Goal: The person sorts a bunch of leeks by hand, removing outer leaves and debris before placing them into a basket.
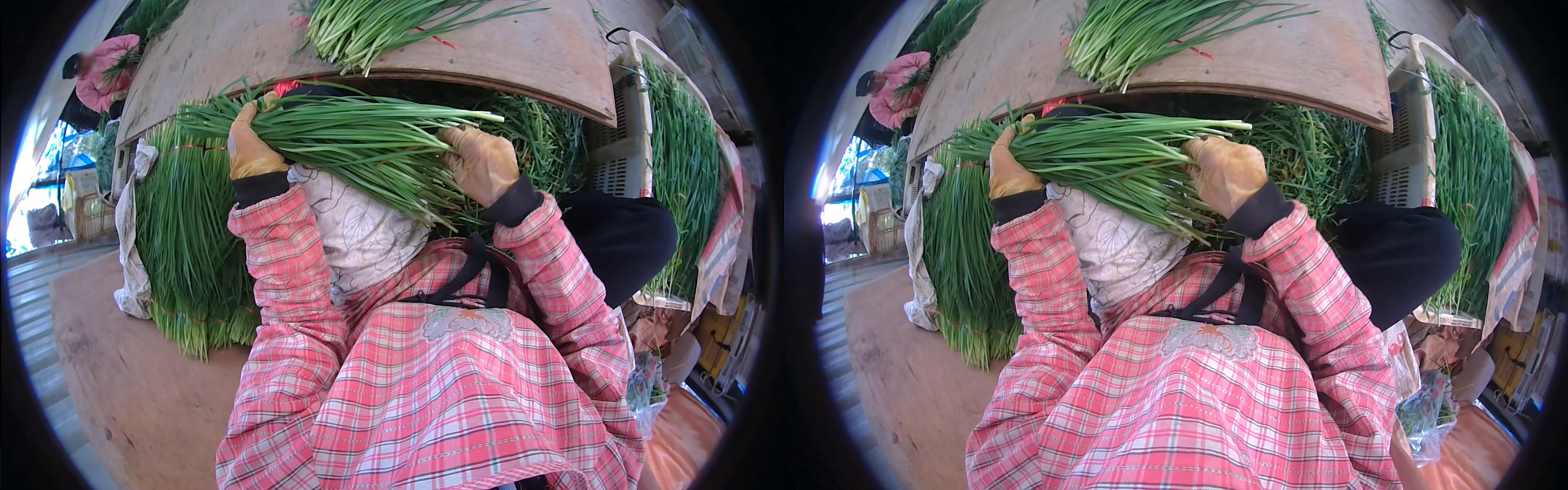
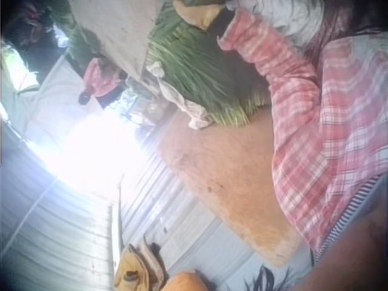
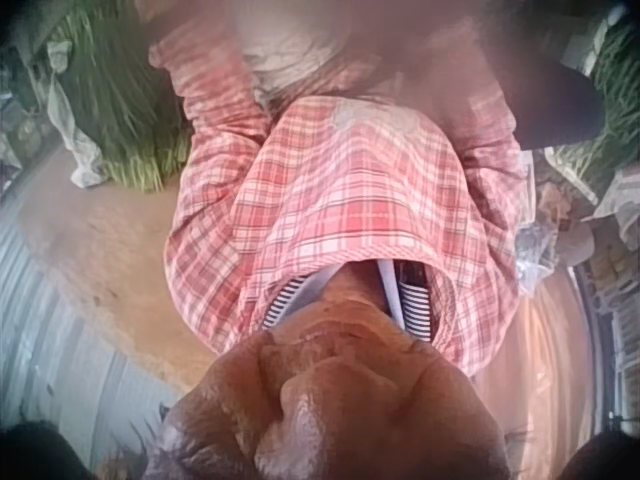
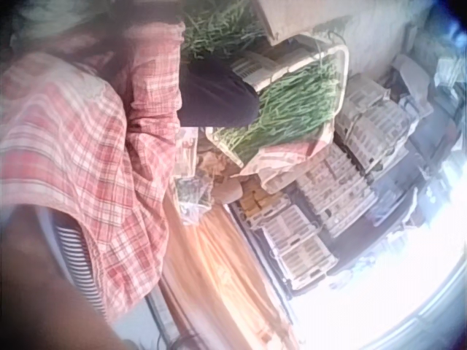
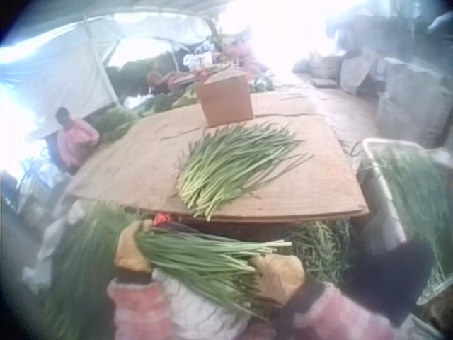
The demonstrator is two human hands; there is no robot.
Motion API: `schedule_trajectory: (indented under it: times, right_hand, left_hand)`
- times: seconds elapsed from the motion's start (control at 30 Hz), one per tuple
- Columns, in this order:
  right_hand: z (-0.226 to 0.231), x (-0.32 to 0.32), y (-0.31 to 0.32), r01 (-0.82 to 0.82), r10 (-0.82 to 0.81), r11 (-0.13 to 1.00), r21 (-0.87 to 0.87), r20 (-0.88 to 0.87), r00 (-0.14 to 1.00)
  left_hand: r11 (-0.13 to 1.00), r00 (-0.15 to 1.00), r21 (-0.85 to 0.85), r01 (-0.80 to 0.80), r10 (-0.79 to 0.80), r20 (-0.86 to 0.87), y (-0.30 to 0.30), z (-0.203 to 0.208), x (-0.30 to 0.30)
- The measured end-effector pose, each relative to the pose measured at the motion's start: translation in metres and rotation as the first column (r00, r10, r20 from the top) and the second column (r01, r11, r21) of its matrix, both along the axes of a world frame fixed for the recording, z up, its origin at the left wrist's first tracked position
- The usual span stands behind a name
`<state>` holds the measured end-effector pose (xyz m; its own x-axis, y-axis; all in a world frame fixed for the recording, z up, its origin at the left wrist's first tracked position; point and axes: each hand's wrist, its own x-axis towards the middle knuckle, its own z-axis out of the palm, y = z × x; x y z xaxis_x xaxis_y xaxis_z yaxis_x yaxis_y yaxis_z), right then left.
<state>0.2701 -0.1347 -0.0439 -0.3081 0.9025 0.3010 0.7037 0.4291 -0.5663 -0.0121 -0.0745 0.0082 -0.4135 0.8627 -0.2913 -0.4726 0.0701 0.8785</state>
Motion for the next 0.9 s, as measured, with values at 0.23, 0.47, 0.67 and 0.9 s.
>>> schedule_trajectory:
  times: [0.23,0.47,0.67,0.9]
  right_hand:
    - [0.006,0.044,-0.006,0.09,-0.098,0.979,-0.183,-0.036,0.994]
    - [-0.009,0.093,-0.04,0.316,-0.396,0.902,-0.294,-0.275,0.876]
    - [0.046,0.039,-0.081,-0.24,0.221,0.97,-0.05,-0.244,0.944]
    - [0.014,-0.005,-0.048,0.232,-0.263,0.933,-0.275,-0.081,0.961]
  left_hand:
    - [0.999,0.998,-0.02,-0.04,0.04,0.039,0.011,-0.015,-0.015]
    - [0.995,0.981,0.007,0.096,-0.094,-0.17,0.003,-0.008,-0.008]
    - [0.999,0.994,-0.005,0.038,-0.037,0.103,0.005,-0.011,-0.009]
    - [0.998,0.992,-0.058,-0.023,0.03,0.12,0.009,-0.007,-0.006]
